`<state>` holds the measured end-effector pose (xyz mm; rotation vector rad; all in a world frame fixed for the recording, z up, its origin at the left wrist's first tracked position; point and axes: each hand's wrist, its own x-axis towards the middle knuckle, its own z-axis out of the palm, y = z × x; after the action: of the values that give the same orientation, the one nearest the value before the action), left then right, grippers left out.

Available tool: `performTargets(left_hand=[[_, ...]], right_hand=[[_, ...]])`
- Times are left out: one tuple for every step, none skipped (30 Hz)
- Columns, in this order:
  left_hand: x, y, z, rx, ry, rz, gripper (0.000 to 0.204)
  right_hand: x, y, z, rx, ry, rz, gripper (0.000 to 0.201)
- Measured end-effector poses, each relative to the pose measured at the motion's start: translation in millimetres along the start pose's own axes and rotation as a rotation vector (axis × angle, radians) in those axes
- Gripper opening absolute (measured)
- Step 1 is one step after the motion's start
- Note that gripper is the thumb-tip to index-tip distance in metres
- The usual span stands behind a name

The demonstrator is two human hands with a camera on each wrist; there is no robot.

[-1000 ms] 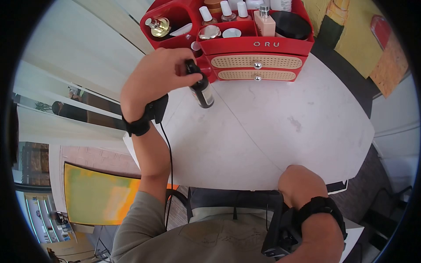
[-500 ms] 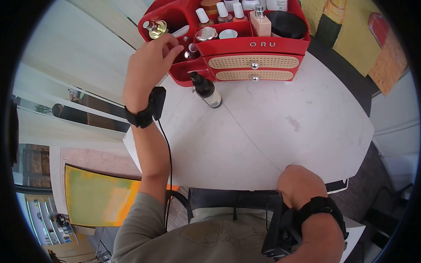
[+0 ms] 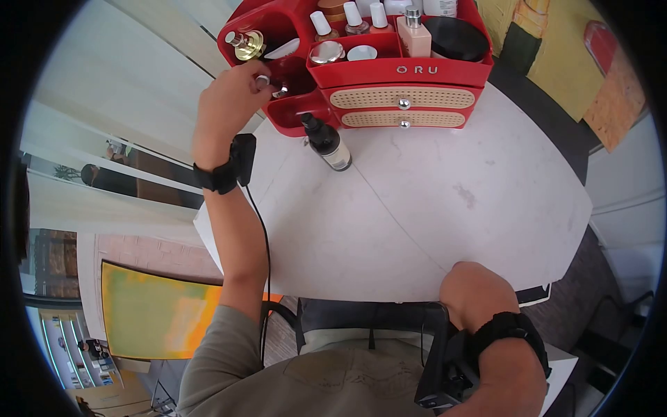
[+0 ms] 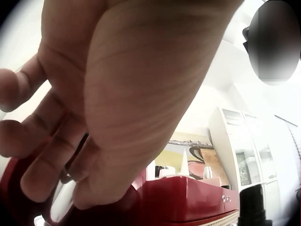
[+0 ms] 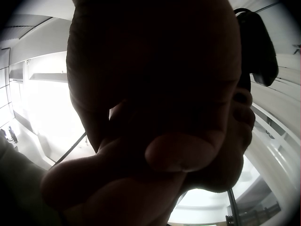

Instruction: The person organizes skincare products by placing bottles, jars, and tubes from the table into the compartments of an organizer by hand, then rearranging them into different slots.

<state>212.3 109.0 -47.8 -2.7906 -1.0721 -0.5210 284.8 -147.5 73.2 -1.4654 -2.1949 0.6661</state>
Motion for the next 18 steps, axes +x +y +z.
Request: performTargets(left_hand=[[-0.9, -2.8, -0.7, 0.001, 0.0, 0.0, 0.024], [-1.8, -5.2, -1.4, 0.041, -0.01, -0.06, 0.025], [-3.1, -6.3, -2.0, 0.081, -0.02, -0.12, 0.025], [-4.4, -6.0, -2.4, 0.081, -0.021, -0.121, 0.025], [-5.8, -3.8, -4.4, 0.082, -0.033, -0.133, 0.026], [-7.1, -1.4, -6.6, 0.084, -0.044, -0.143, 0.026], [-8.7, 0.7, -8.6, 0.083, -0.044, -0.144, 0.026], [-10.6, 2.9, -11.0, 0.054, 0.002, -0.114, 0.028], [-12.8, 5.1, -14.5, 0.025, 0.048, -0.083, 0.029], [-16.4, 8.4, -22.2, 0.025, 0.048, -0.082, 0.029], [-20.9, 13.0, -32.6, -0.048, 0.032, -0.048, 0.031], [-24.9, 16.5, -40.3, -0.122, 0.014, -0.013, 0.034], [-27.7, 19.0, -43.3, -0.122, 0.013, -0.013, 0.034], [-30.3, 22.6, -45.5, -0.246, -0.068, 0.066, 0.037], [-32.8, 27.6, -48.7, -0.368, -0.148, 0.145, 0.04], [-34.7, 35.9, -52.0, -0.43, -0.268, 0.159, 0.04], [-37.8, 39.0, -46.0, -0.431, -0.268, 0.157, 0.04], [-41.7, 39.9, -35.6, -0.35, -0.237, 0.237, 0.038]], right_hand=[[-13.3, 0.0, 4.0, 0.001, -0.001, -0.01, 0.052], [-0.9, 1.0, 0.4, 0.001, -0.003, -0.019, 0.052], [-6.2, 1.5, 2.2, 0.002, -0.005, -0.029, 0.052], [-24.6, 1.3, 8.1, 0.004, -0.008, -0.039, 0.052], [-21.5, -0.1, 6.6, 0.004, -0.011, -0.048, 0.052], [-14.0, 2.5, 5.1, 0.005, -0.014, -0.057, 0.052], [-10.3, 2.3, 4.6, 0.005, -0.016, -0.065, 0.052], [-21.9, -1.3, 6.0, 0.006, -0.018, -0.074, 0.052], [-28.5, 2.3, 10.2, 0.007, -0.019, -0.083, 0.052], [-41.7, 2.9, 13.6, 0.007, -0.019, -0.091, 0.052], [-61.7, 2.9, 17.9, 0.007, -0.019, -0.098, 0.052], [-81.1, 4.8, 23.9, 0.008, -0.02, -0.105, 0.052], [-71.6, 4.9, 21.6, 0.01, -0.021, -0.114, 0.052], [-78.6, 3.8, 24.3, 0.011, -0.024, -0.123, 0.052], [-85.0, 2.2, 24.8, 0.012, -0.028, -0.135, 0.051], [-89.1, 5.4, 27.9, 0.013, -0.031, -0.145, 0.051], [-87.4, 6.1, 27.4, 0.015, -0.034, -0.155, 0.051], [-73.7, 6.1, 24.1, 0.016, -0.037, -0.163, 0.051]])
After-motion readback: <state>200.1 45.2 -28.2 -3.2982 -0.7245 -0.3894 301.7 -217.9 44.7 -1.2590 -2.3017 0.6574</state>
